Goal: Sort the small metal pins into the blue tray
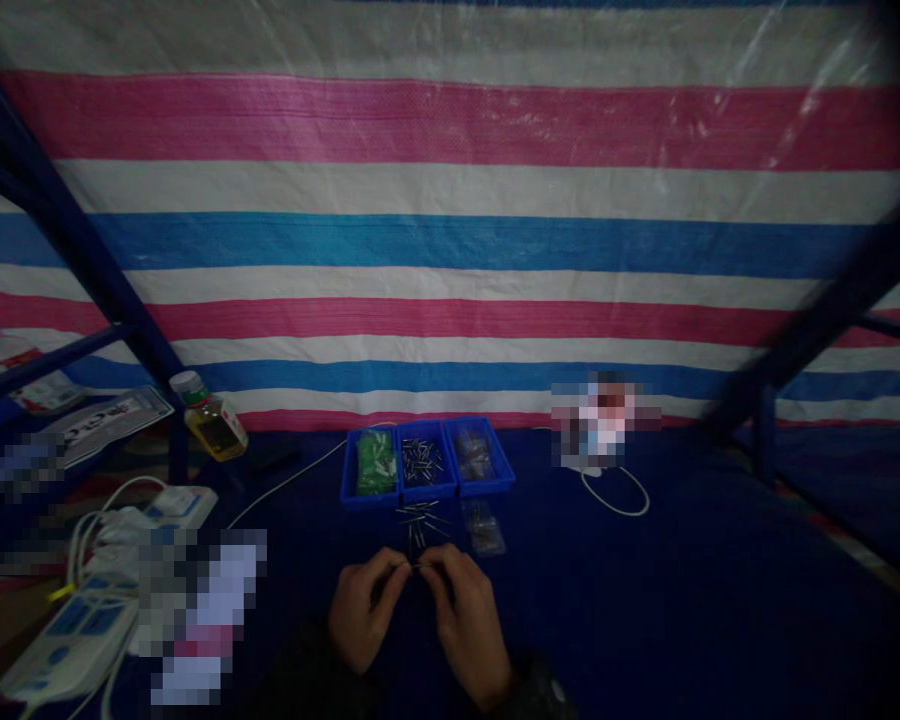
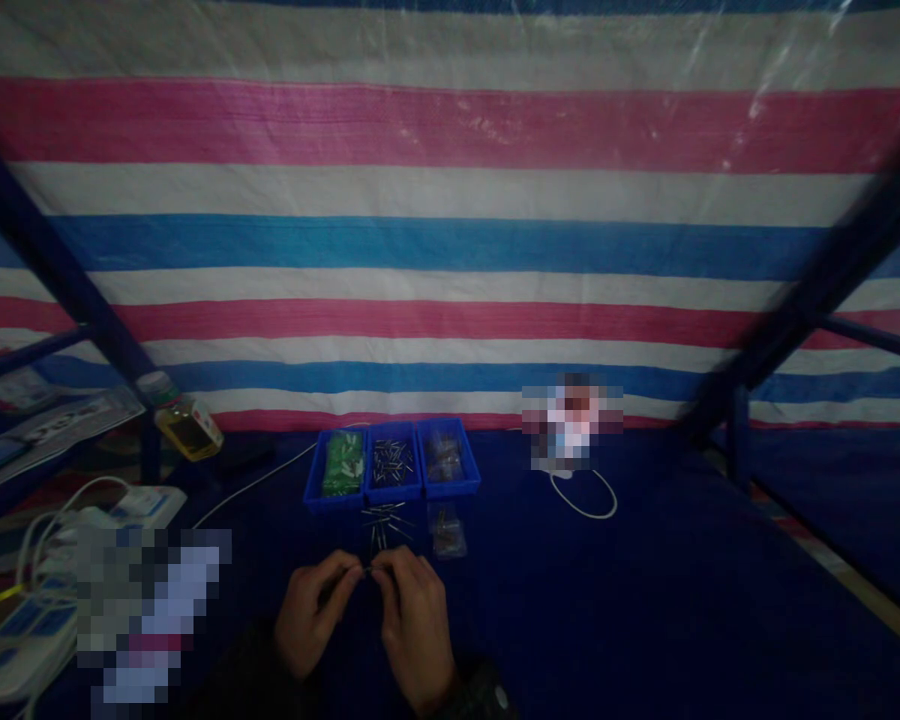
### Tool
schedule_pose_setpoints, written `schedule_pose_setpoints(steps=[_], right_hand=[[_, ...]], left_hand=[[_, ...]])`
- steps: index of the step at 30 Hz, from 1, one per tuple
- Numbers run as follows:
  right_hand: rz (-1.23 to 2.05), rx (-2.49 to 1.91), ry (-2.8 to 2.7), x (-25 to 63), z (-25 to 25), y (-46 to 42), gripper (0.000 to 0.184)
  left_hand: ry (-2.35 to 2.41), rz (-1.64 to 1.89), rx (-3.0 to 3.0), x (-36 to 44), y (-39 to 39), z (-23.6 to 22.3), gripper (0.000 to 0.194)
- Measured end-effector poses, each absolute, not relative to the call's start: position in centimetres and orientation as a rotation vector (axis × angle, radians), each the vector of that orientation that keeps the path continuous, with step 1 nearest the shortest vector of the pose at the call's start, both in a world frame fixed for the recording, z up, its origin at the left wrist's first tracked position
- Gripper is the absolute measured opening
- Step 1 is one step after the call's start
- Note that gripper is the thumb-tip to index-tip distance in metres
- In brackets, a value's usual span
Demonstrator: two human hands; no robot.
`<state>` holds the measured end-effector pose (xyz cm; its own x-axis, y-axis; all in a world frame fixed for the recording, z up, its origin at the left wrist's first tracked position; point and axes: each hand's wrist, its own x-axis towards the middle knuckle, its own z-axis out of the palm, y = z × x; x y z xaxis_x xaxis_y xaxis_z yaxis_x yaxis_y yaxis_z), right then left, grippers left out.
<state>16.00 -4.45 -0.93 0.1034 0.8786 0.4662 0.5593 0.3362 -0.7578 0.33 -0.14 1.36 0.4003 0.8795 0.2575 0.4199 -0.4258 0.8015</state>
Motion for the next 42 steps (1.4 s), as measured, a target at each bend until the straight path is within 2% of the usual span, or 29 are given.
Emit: schedule_pose_setpoints(steps=[4, 10, 17, 22, 42], right_hand=[[0.384, -1.383, -1.565, 16.03, -0.83, -4.46, 0.025], [0.437, -1.324, -1.549, 16.07, -0.92, -4.57, 0.015], [0.462, -1.344, -1.513, 16.12, -1.05, -4.45, 0.023], [0.474, -1.289, -1.512, 16.03, -0.75, -4.63, 0.017], [0.52, -1.345, -1.497, 16.14, -1.08, -4.43, 0.021]], left_hand=[[1.107, 0.88, 2.007, 0.32, -0.13, 1.32, 0.029], [1.107, 0.886, 1.98, 0.3, -0.11, 1.37, 0.028], [1.096, 0.877, 1.999, 0.29, -0.16, 1.51, 0.027], [1.111, 0.873, 2.018, 0.16, -0.03, 1.16, 0.028], [1.101, 0.865, 2.028, 0.12, 0.07, 0.84, 0.029]])
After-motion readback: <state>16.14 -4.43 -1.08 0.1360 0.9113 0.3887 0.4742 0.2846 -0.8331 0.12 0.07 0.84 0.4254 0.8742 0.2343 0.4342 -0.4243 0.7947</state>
